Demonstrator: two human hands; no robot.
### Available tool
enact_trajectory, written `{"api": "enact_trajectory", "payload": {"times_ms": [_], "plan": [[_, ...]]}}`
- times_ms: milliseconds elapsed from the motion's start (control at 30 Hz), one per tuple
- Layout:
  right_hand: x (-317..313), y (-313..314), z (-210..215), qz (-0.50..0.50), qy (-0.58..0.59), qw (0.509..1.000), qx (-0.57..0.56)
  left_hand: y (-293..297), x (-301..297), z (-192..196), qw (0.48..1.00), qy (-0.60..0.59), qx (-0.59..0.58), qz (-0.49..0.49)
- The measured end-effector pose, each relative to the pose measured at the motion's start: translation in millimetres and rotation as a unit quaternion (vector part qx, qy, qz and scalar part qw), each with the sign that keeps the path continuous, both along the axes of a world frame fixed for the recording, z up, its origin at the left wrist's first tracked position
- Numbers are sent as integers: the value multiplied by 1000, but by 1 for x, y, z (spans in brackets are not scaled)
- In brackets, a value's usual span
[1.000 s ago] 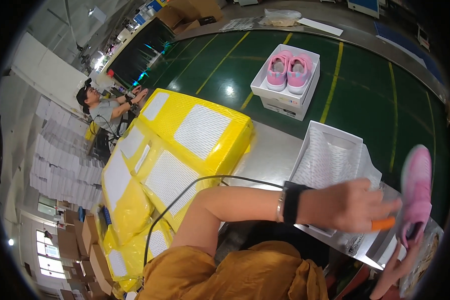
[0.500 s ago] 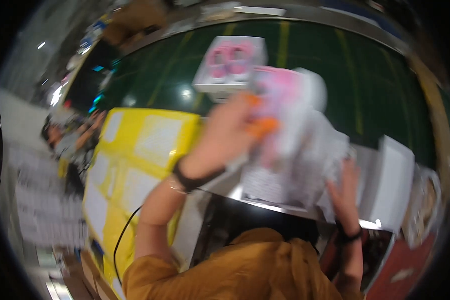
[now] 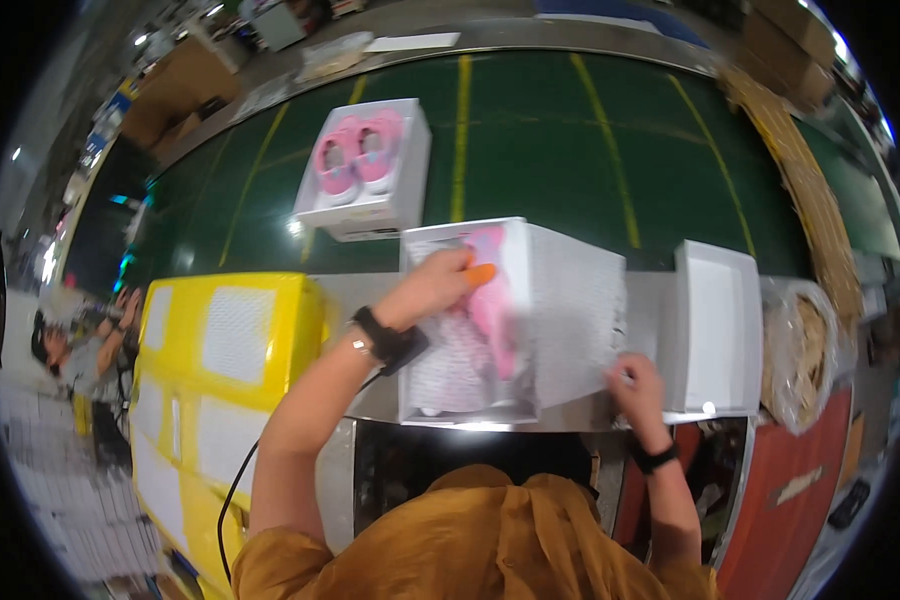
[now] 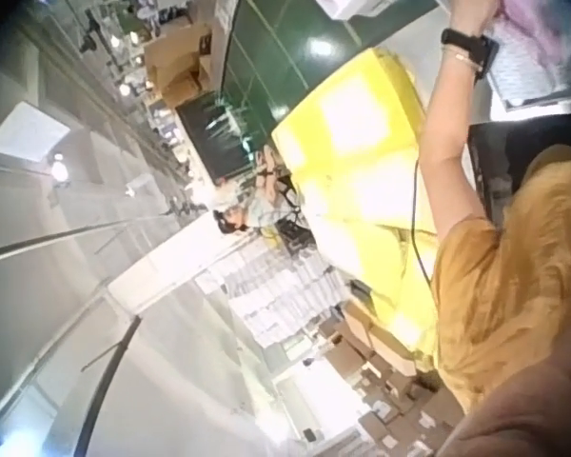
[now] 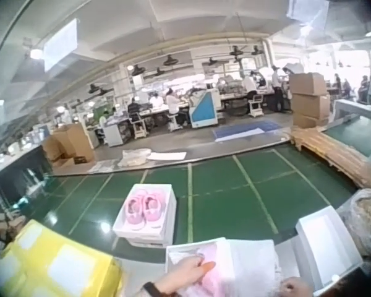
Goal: The recorder takes shoes from a production line and packs them into a branded shoe box with tissue paper.
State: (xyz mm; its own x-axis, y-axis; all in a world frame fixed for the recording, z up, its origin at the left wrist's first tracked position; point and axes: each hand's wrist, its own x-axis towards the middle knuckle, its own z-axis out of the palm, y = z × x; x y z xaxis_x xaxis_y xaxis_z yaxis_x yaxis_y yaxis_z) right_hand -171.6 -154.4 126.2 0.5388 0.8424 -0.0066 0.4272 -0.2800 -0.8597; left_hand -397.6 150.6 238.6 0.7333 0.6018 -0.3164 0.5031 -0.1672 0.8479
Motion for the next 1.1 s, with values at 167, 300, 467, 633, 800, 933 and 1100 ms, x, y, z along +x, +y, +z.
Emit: {"api": "enact_trajectory", "payload": {"times_ms": [167,300,467,633,800,933,1100], "plan": [[-24,10,84,-52,467,866,173,0,2,-43,983,-24,175,-53],[-55,28,121,57,295,925,232,-22,-19,-16,994,-98,51,13],[-118,80,138,337,92,923,161,-24,-48,22,957,-236,102,137],[-158,103,126,562,-232,785,-121,-41,-63,47,865,-171,458,-113],[-159,93,125,548,-201,806,-99,-29,-82,-23,876,25,460,-147],[-151,83,121,530,-139,834,-67,-34,-83,-35,875,36,465,-134],[-113,53,120,383,-110,917,3,-58,-94,-19,880,12,464,-105]]}}
